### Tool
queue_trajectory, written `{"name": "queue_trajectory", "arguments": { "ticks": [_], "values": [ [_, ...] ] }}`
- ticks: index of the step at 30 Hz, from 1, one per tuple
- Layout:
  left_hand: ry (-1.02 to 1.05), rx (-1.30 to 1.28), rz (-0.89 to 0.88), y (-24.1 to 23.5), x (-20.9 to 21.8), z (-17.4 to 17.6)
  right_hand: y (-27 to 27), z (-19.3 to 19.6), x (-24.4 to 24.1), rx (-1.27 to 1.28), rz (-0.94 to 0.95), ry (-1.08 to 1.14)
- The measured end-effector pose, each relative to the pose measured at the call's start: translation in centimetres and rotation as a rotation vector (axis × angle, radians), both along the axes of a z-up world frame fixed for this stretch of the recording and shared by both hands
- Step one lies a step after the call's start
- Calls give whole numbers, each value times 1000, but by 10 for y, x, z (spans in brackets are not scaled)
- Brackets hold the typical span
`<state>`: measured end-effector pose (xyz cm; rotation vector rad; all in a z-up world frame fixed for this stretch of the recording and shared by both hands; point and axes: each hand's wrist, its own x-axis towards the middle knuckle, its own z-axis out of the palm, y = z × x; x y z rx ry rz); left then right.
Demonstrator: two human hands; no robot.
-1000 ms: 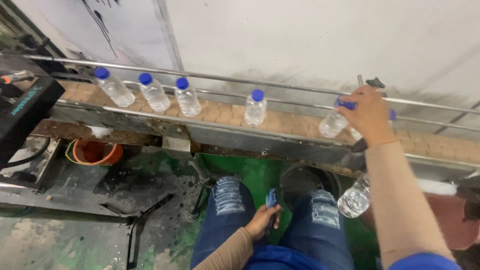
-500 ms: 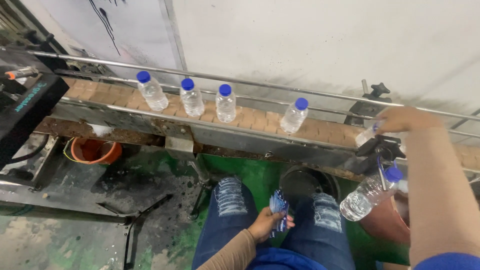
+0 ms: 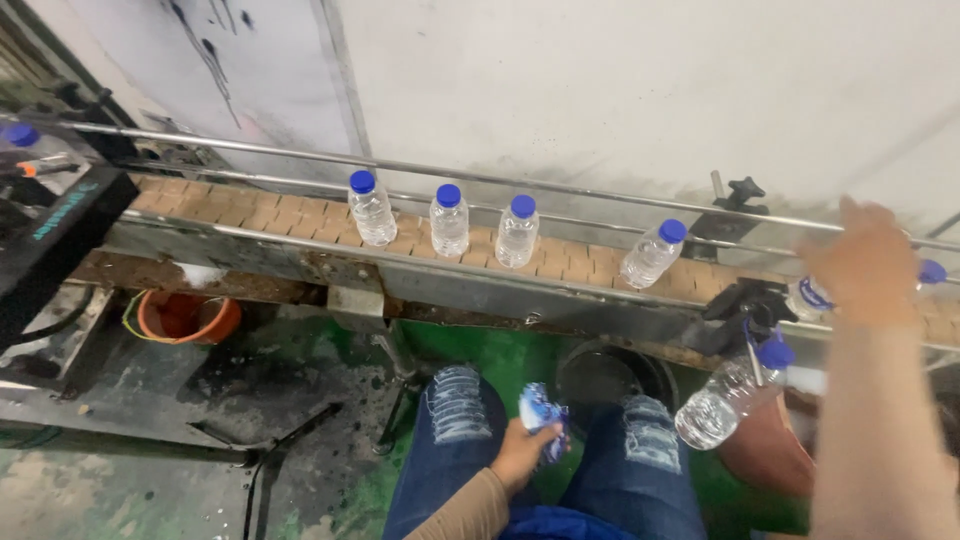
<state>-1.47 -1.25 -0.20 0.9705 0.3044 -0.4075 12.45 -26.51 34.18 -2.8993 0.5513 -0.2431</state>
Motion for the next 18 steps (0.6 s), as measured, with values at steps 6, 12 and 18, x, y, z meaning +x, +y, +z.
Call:
{"name": "queue_trajectory", "arguments": {
  "ticks": [6, 12, 18],
  "values": [
    [85, -47, 260, 4, 5, 19, 152, -103, -94, 600, 366, 432],
    [152, -245, 435, 15, 2, 30, 145, -274, -109, 1099, 496, 35],
    [-108, -163, 117, 9, 0, 1, 141, -175, -52, 1454, 339, -163]
  ]
}}
